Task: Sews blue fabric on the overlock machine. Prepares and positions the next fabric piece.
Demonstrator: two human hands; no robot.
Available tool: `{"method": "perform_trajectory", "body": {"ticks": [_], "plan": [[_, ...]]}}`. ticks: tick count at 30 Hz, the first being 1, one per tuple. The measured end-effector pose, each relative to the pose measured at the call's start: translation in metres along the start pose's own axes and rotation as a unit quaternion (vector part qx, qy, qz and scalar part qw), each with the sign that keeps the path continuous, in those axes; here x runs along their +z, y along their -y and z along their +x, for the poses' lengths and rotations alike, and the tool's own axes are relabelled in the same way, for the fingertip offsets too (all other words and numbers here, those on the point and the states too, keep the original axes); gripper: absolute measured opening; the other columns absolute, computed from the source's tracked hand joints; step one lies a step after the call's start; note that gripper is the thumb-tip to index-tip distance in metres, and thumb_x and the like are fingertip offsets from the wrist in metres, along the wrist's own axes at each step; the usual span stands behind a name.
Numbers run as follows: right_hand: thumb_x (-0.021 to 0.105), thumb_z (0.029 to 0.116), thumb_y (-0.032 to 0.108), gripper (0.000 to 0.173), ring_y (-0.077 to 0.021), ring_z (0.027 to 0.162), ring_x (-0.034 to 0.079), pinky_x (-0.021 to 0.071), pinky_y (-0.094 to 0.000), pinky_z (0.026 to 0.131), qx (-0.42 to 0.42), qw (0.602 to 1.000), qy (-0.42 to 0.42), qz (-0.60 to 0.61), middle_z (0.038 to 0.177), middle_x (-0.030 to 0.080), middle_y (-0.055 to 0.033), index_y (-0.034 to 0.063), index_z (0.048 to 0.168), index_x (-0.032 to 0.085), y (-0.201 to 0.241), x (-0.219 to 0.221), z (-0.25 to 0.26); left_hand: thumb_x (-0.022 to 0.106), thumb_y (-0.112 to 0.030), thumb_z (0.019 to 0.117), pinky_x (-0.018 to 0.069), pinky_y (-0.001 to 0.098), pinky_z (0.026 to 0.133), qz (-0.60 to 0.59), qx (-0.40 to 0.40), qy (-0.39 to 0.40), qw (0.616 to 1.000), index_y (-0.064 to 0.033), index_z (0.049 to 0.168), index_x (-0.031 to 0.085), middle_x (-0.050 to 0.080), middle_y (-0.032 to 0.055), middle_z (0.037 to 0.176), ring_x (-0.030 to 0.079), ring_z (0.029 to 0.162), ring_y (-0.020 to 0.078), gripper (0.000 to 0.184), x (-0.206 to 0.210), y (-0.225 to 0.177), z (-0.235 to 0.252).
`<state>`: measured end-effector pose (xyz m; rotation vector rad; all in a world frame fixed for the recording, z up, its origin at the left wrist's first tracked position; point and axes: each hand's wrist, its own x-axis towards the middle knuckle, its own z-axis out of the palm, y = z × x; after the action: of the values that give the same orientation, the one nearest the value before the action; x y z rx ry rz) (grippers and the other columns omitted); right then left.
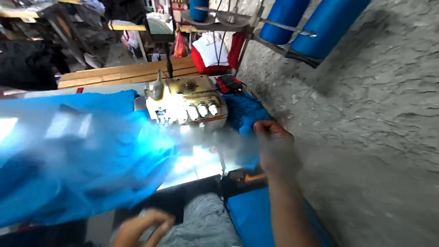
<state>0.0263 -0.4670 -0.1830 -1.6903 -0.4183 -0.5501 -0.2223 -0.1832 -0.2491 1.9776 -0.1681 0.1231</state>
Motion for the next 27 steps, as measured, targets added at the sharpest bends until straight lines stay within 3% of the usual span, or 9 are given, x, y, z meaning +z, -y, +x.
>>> {"method": "perform_trajectory", "body": {"ticks": [3, 5, 7, 10, 16, 19, 22, 25, 27], "plan": [[0.064, 0.1017, 0.014, 0.010, -0.0028, 0.073, 0.065, 0.0579, -0.0226, 0.069, 0.067, 0.997, -0.011, 0.032, 0.083, 0.068, 0.0037, 0.0066, 0.101, 0.070, -0.018, 0.018, -0.006, 0.063, -0.020, 0.1025, 0.0608, 0.0272, 0.086, -0.015, 0.108, -0.005, 0.994, -0.0070, 0.115, 0.070, 0.072, 0.0020, 0.109, 0.070, 0.097, 0.0084, 0.020, 0.023, -0.032, 0.099], [0.057, 0.1055, 0.019, 0.015, -0.0084, 0.072, 0.066, 0.0593, -0.0284, 0.067, 0.140, 0.987, -0.013, 0.076, 0.082, 0.067, 0.0004, 0.0079, 0.103, 0.067, -0.024, 0.020, -0.010, 0.064, -0.019, 0.1018, 0.0621, 0.0345, 0.094, -0.089, 0.089, 0.020, 0.992, -0.0016, 0.140, 0.057, 0.063, 0.0099, 0.136, 0.068, 0.115, 0.0175, 0.042, 0.051, -0.039, 0.138], [0.055, 0.1062, 0.017, 0.015, -0.0087, 0.069, 0.063, 0.0585, -0.0285, 0.067, 0.166, 0.981, -0.003, 0.098, 0.080, 0.064, 0.0009, 0.0091, 0.101, 0.066, -0.022, 0.017, -0.017, 0.065, -0.023, 0.1015, 0.0631, 0.0338, 0.088, -0.114, 0.078, -0.001, 0.990, -0.0042, 0.148, 0.049, 0.061, 0.0100, 0.138, 0.069, 0.109, 0.0165, 0.052, 0.071, -0.043, 0.161], [0.052, 0.1060, 0.014, 0.018, -0.0060, 0.065, 0.063, 0.0580, -0.0242, 0.064, 0.214, 0.959, 0.056, 0.179, 0.080, 0.066, 0.0022, 0.0115, 0.098, 0.068, -0.006, 0.006, -0.035, 0.060, -0.016, 0.1039, 0.0611, 0.0302, 0.082, -0.101, 0.124, -0.041, 0.986, -0.0050, 0.141, 0.055, 0.066, 0.0068, 0.123, 0.069, 0.096, 0.0127, 0.039, 0.073, -0.049, 0.175], [0.057, 0.1053, 0.031, 0.021, 0.0023, 0.064, 0.061, 0.0530, -0.0156, 0.057, 0.246, 0.890, 0.199, 0.329, 0.081, 0.068, 0.0081, 0.0158, 0.101, 0.072, 0.018, 0.001, -0.066, 0.062, -0.015, 0.1022, 0.0601, 0.0367, 0.094, -0.124, 0.168, -0.012, 0.978, -0.0053, 0.132, 0.059, 0.065, 0.0089, 0.131, 0.067, 0.114, 0.0204, 0.032, 0.039, -0.051, 0.157], [0.059, 0.1044, 0.029, 0.017, 0.0054, 0.076, 0.065, 0.0560, -0.0134, 0.068, 0.198, 0.908, 0.219, 0.297, 0.089, 0.071, 0.0116, 0.0177, 0.105, 0.072, 0.018, 0.013, -0.083, 0.070, -0.020, 0.0983, 0.0579, 0.0347, 0.098, -0.162, 0.144, 0.065, 0.974, 0.0005, 0.130, 0.062, 0.065, 0.0100, 0.128, 0.065, 0.116, 0.0174, 0.039, 0.040, -0.053, 0.150], [0.060, 0.1038, 0.020, 0.014, 0.0014, 0.084, 0.067, 0.0572, -0.0170, 0.077, 0.167, 0.942, 0.154, 0.246, 0.093, 0.072, 0.0073, 0.0122, 0.102, 0.072, 0.003, 0.023, -0.100, 0.067, -0.007, 0.0954, 0.0580, 0.0288, 0.091, -0.064, 0.148, -0.018, 0.987, -0.0039, 0.108, 0.071, 0.072, 0.0031, 0.105, 0.068, 0.101, 0.0096, 0.014, 0.052, -0.029, 0.148], [0.060, 0.1041, 0.016, 0.017, -0.0067, 0.088, 0.072, 0.0621, -0.0246, 0.081, 0.136, 0.963, 0.160, 0.167, 0.097, 0.075, -0.0010, 0.0019, 0.109, 0.069, -0.010, 0.014, -0.110, 0.069, -0.013, 0.0957, 0.0584, 0.0272, 0.091, -0.035, 0.130, -0.035, 0.990, -0.0097, 0.104, 0.075, 0.073, -0.0014, 0.103, 0.069, 0.099, 0.0074, 0.011, 0.060, -0.008, 0.133], [0.065, 0.1012, 0.035, 0.044, -0.0090, 0.093, 0.072, 0.0616, -0.0275, 0.082, 0.122, 0.956, 0.231, 0.132, 0.105, 0.075, -0.0041, -0.0026, 0.123, 0.064, -0.010, 0.001, -0.119, 0.070, -0.014, 0.0964, 0.0568, 0.0249, 0.092, -0.034, 0.137, -0.001, 0.990, -0.0110, 0.105, 0.076, 0.073, 0.0003, 0.111, 0.067, 0.104, 0.0074, 0.011, 0.063, -0.009, 0.120]]}}
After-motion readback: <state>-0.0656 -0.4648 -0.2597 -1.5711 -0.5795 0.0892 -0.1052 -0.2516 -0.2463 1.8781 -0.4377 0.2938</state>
